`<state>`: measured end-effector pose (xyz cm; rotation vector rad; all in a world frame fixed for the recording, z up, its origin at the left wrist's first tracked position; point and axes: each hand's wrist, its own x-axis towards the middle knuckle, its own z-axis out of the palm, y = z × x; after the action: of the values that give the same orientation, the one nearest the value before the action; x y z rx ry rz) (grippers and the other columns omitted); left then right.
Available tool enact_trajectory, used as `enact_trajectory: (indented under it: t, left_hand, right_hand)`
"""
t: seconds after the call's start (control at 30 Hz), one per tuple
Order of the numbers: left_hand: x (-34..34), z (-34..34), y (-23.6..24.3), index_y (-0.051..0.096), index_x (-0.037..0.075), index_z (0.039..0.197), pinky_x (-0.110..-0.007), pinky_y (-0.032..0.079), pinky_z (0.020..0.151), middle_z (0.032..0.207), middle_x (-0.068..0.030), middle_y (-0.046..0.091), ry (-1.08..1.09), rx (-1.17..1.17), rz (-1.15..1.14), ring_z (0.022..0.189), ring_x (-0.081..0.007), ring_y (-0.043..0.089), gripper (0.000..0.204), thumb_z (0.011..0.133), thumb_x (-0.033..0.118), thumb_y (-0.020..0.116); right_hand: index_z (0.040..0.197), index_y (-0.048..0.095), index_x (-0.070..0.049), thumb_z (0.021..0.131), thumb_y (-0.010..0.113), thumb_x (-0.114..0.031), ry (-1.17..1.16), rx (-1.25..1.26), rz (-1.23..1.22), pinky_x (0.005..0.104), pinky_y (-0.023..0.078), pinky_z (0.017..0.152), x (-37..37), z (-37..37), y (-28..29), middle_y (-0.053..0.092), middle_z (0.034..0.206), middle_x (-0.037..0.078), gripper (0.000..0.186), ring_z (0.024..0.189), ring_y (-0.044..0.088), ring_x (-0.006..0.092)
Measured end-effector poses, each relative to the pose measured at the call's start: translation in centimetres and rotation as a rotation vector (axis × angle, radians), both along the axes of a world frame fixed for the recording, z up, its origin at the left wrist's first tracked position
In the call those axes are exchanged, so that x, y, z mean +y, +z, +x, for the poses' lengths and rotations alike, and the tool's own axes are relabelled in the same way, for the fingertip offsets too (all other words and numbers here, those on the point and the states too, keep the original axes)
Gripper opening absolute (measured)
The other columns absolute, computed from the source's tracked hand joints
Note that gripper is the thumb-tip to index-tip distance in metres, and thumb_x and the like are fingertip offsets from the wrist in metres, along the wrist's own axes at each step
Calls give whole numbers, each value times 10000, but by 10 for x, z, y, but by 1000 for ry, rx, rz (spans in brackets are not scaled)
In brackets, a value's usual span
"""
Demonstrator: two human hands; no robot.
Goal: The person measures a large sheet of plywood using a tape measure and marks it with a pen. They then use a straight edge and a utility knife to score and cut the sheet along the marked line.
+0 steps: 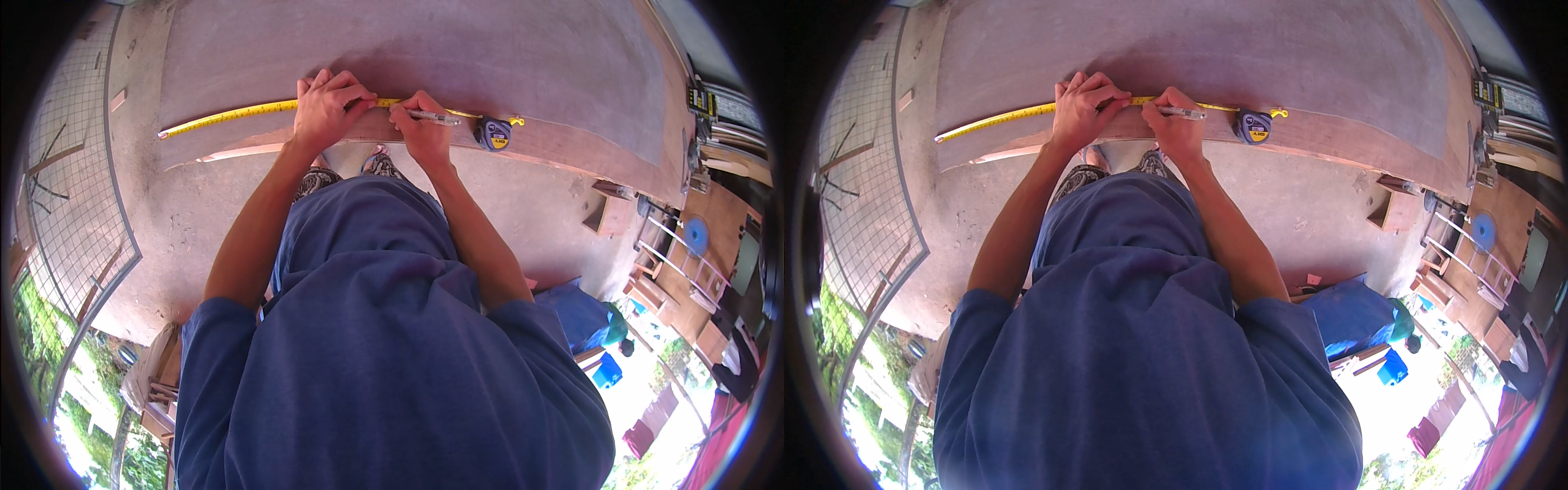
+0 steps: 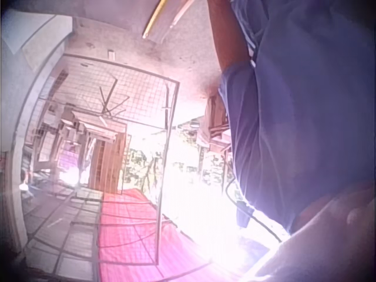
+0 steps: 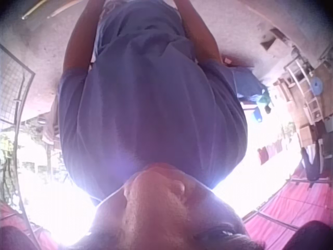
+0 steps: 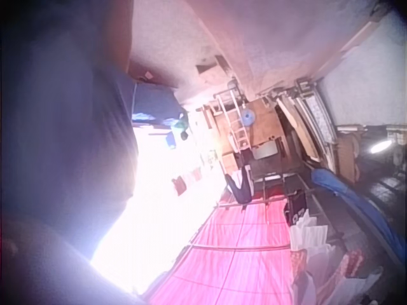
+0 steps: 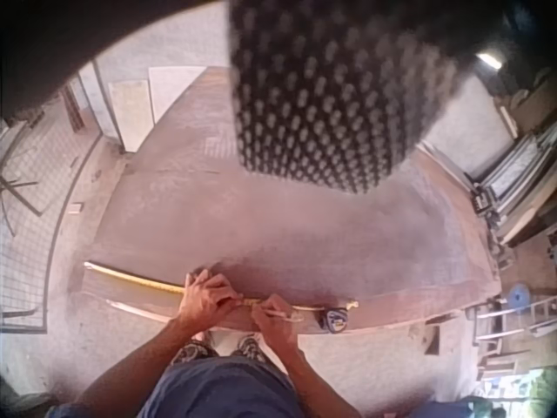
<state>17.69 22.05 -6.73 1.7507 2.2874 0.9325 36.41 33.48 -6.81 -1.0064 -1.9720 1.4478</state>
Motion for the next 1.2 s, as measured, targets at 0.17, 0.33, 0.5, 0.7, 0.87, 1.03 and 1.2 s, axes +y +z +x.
enact_trajectory:
  t: [0.17,0.33,0.5,0.7,0.87,1.03,1.2]
  left_hand:
    - [0,1,-1,835,287,957,-437,371,890,987,118,691,5,-16,-5,958,-196,605,105,923,384,816]
    - [0,0,-2,837,285,961,-446,372,898,992,117,696,2,-24,-20,970,-200,606,81,922,354,818]
    - [2,2,10,798,234,950,-467,378,903,969,84,683,6,-54,-39,980,-217,610,71,942,305,797]
    - [24,-2,31,710,176,966,-507,424,881,948,28,672,0,-50,-112,991,-252,656,76,983,241,745]
    - [29,-9,28,705,181,1014,-539,465,900,1000,-3,701,-17,-12,-180,1013,-270,701,106,1022,287,708]
    - [11,-19,38,698,160,978,-520,463,903,971,-35,720,33,143,-200,974,-288,713,312,996,469,732]
    - [3,-67,80,686,157,904,-518,422,906,881,-23,693,28,136,-282,945,-255,710,320,998,458,743]
  right_hand:
    - [818,661,-25,920,756,-74,-13,28,-34,283,485,593,-2,0,2,717,727,41,148,654,627,73]
    - [823,649,-26,945,736,-74,17,-57,58,287,499,616,4,3,13,718,751,48,158,680,649,82]
    - [1048,660,-35,956,788,-147,-137,160,70,368,550,721,37,38,67,701,912,86,194,731,636,194]
    - [1492,596,-157,898,893,-334,232,-668,735,477,496,1098,84,127,104,621,1237,114,687,1193,615,357]
    - [1531,570,-191,816,933,-376,277,-691,665,500,468,1143,90,144,69,603,1304,119,823,1257,600,376]
    - [1451,609,-181,761,883,-251,407,-506,548,526,548,1000,116,133,81,634,1291,123,746,1201,649,391]
    - [1311,669,-73,748,864,-222,490,-517,373,471,562,955,167,113,126,671,1188,136,614,1125,679,382]
